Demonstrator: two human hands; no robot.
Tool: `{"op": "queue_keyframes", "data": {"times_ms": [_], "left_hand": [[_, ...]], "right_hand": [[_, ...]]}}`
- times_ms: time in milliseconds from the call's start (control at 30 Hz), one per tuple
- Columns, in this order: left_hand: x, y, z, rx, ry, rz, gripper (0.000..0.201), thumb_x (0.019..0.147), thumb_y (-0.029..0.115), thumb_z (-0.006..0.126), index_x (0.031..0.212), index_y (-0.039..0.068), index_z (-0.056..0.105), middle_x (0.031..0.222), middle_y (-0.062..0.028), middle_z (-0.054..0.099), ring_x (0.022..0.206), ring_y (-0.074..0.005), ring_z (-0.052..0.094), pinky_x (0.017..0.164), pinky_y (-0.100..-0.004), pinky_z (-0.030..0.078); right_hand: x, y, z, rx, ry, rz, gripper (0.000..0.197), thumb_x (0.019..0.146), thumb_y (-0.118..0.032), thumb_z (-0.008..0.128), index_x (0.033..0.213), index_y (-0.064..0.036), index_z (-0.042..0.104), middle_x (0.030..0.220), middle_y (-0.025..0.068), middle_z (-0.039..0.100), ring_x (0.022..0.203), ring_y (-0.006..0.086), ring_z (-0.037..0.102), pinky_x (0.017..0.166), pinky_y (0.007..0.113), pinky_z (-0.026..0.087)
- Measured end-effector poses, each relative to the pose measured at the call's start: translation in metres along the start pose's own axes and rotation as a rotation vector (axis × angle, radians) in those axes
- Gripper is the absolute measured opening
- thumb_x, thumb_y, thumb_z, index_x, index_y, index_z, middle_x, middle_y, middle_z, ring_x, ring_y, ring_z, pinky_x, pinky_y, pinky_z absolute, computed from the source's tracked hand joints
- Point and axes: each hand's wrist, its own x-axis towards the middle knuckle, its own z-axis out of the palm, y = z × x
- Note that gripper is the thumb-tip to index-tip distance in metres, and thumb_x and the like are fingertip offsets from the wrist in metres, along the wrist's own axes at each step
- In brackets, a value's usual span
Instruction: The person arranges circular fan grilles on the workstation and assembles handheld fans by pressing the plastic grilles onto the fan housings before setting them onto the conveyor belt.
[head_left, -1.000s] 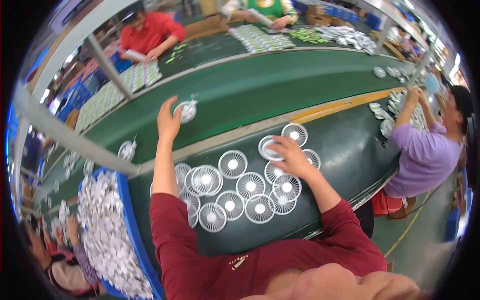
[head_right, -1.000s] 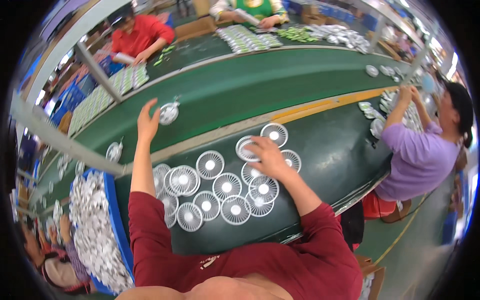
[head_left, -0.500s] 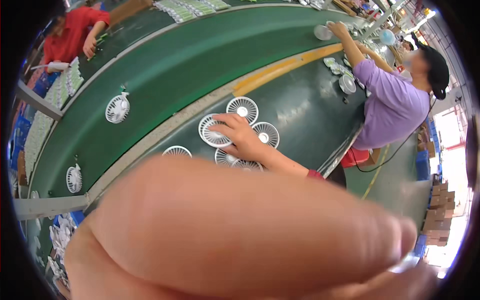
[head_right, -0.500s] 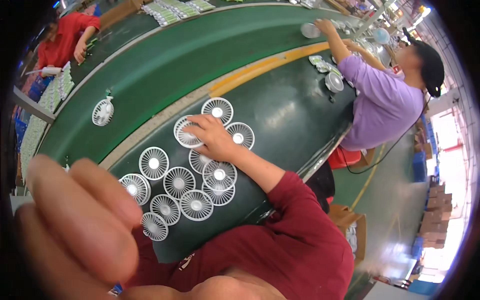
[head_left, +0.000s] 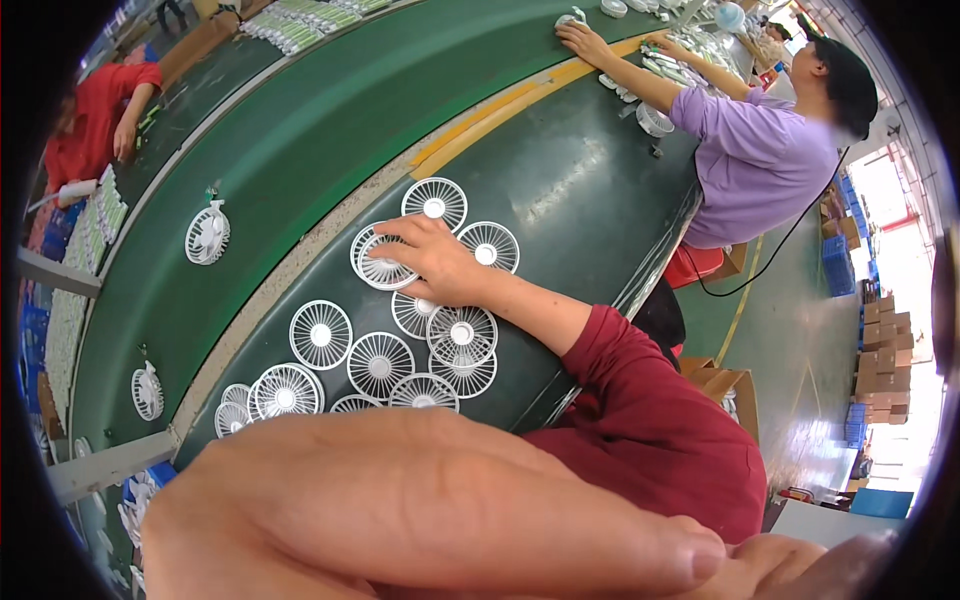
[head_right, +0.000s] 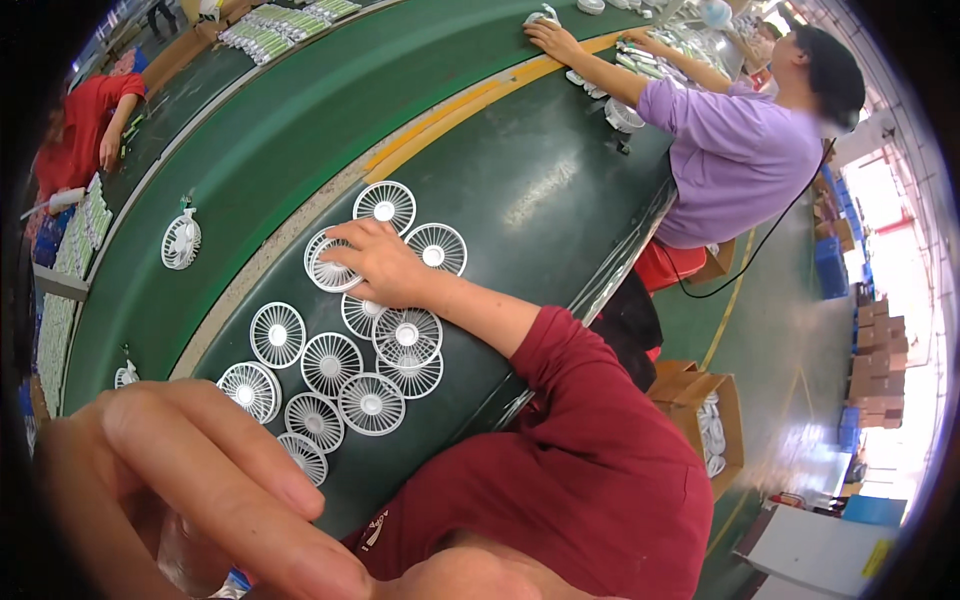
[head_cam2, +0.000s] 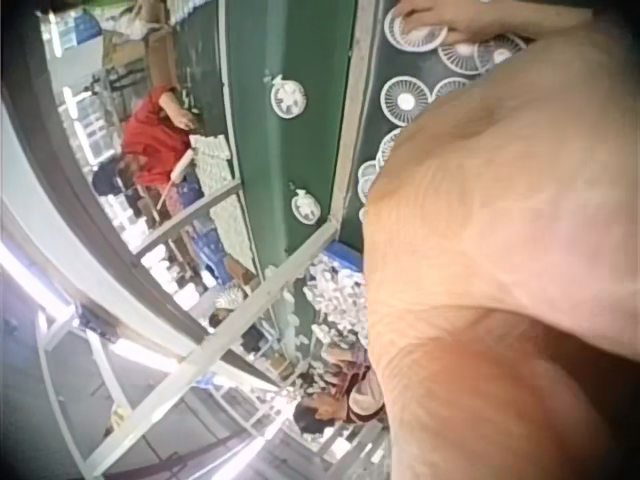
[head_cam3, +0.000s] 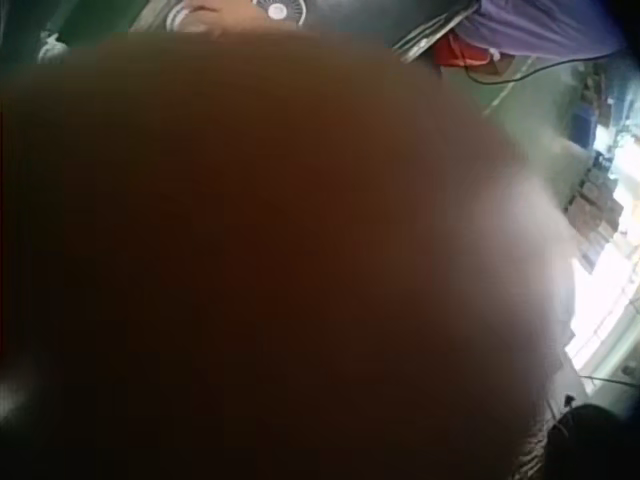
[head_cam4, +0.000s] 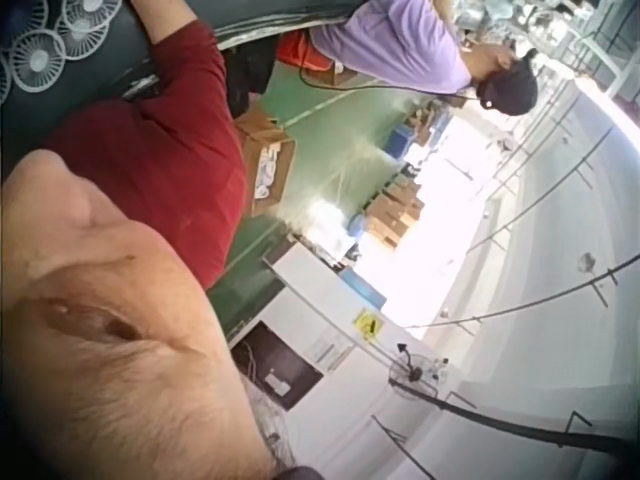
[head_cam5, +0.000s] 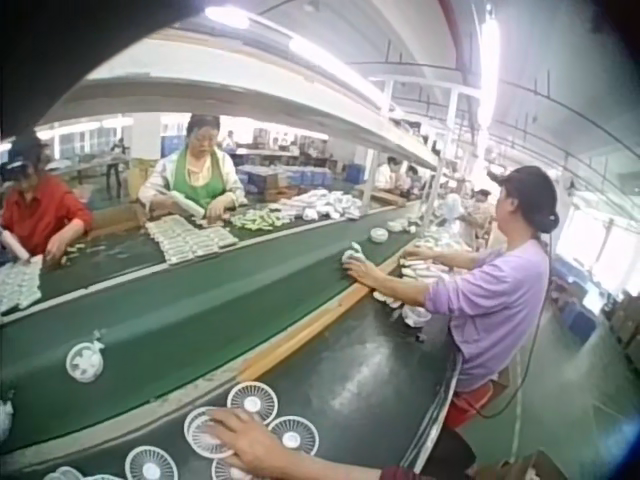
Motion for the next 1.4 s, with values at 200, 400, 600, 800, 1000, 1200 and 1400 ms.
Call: {"op": "queue_keyframes", "data": {"times_ms": [200,400,600,800,1000,1200,1400], "left_hand": [[0.009,0.005,-0.012,-0.038,0.001,0.037,0.031,0.084,0.001,0.051,0.115,-0.003,0.051,0.105,-0.0254,0.061,0.087,-0.0320,0.063,0.071,-0.0365,0.052],[0.010,-0.012,-0.011,-0.135,0.003,0.071,0.038,0.086,0.000,0.048,0.123,-0.005,0.049,0.109,-0.0275,0.060,0.089,-0.0329,0.064,0.071,-0.0370,0.053],[0.010,-0.025,-0.029,0.009,0.038,-0.100,0.043,0.088,-0.002,0.047,0.130,-0.004,0.048,0.126,-0.0263,0.056,0.110,-0.0337,0.061,0.085,-0.0396,0.052],[-0.041,-0.200,-0.136,0.831,0.160,-0.293,0.034,0.086,0.003,0.053,0.119,0.008,0.062,0.126,-0.0149,0.059,0.121,-0.0307,0.053,0.103,-0.0375,0.039],[-0.097,-0.301,-0.195,1.236,0.209,-0.614,0.045,0.088,0.022,0.058,0.131,0.009,0.052,0.132,-0.0191,0.052,0.126,-0.0377,0.046,0.103,-0.0487,0.039],[-0.108,-0.311,-0.176,0.936,0.232,-0.753,0.023,0.082,0.021,0.063,0.099,0.009,0.071,0.095,-0.0211,0.068,0.095,-0.0384,0.063,0.087,-0.0453,0.050],[-0.122,-0.263,-0.145,0.766,0.366,-0.952,0.032,0.082,0.010,0.058,0.114,0.006,0.058,0.100,-0.0211,0.066,0.096,-0.0377,0.063,0.085,-0.0431,0.050]], "right_hand": [[0.008,-0.010,0.007,0.020,0.025,-0.033,0.050,0.073,-0.019,0.074,0.120,-0.0159,0.060,0.135,0.0085,0.049,0.123,0.0336,0.044,0.101,0.047,0.036],[0.005,0.002,0.002,0.002,0.037,-0.021,0.052,0.071,-0.018,0.075,0.120,-0.0157,0.060,0.134,0.0086,0.050,0.122,0.0332,0.045,0.101,0.047,0.037],[0.004,0.004,0.005,0.042,0.031,-0.033,0.062,0.061,-0.008,0.076,0.120,-0.0139,0.059,0.135,0.0116,0.049,0.123,0.0341,0.046,0.099,0.046,0.038],[0.009,-0.002,-0.003,0.030,0.053,-0.050,0.062,0.060,-0.006,0.074,0.120,-0.0121,0.059,0.133,0.0114,0.051,0.121,0.0324,0.047,0.098,0.045,0.037],[0.012,-0.010,-0.001,0.033,0.024,-0.043,0.058,0.063,-0.007,0.073,0.120,-0.0118,0.059,0.132,0.0112,0.051,0.121,0.0336,0.046,0.099,0.046,0.037],[0.008,-0.006,-0.004,0.094,0.016,-0.051,0.060,0.060,-0.003,0.073,0.118,-0.0115,0.061,0.134,0.0119,0.051,0.122,0.0343,0.047,0.101,0.046,0.037],[0.015,-0.016,-0.030,0.254,0.147,0.013,0.035,0.075,-0.002,0.070,0.109,-0.0063,0.067,0.121,0.0126,0.060,0.111,0.0285,0.056,0.090,0.035,0.047]]}}
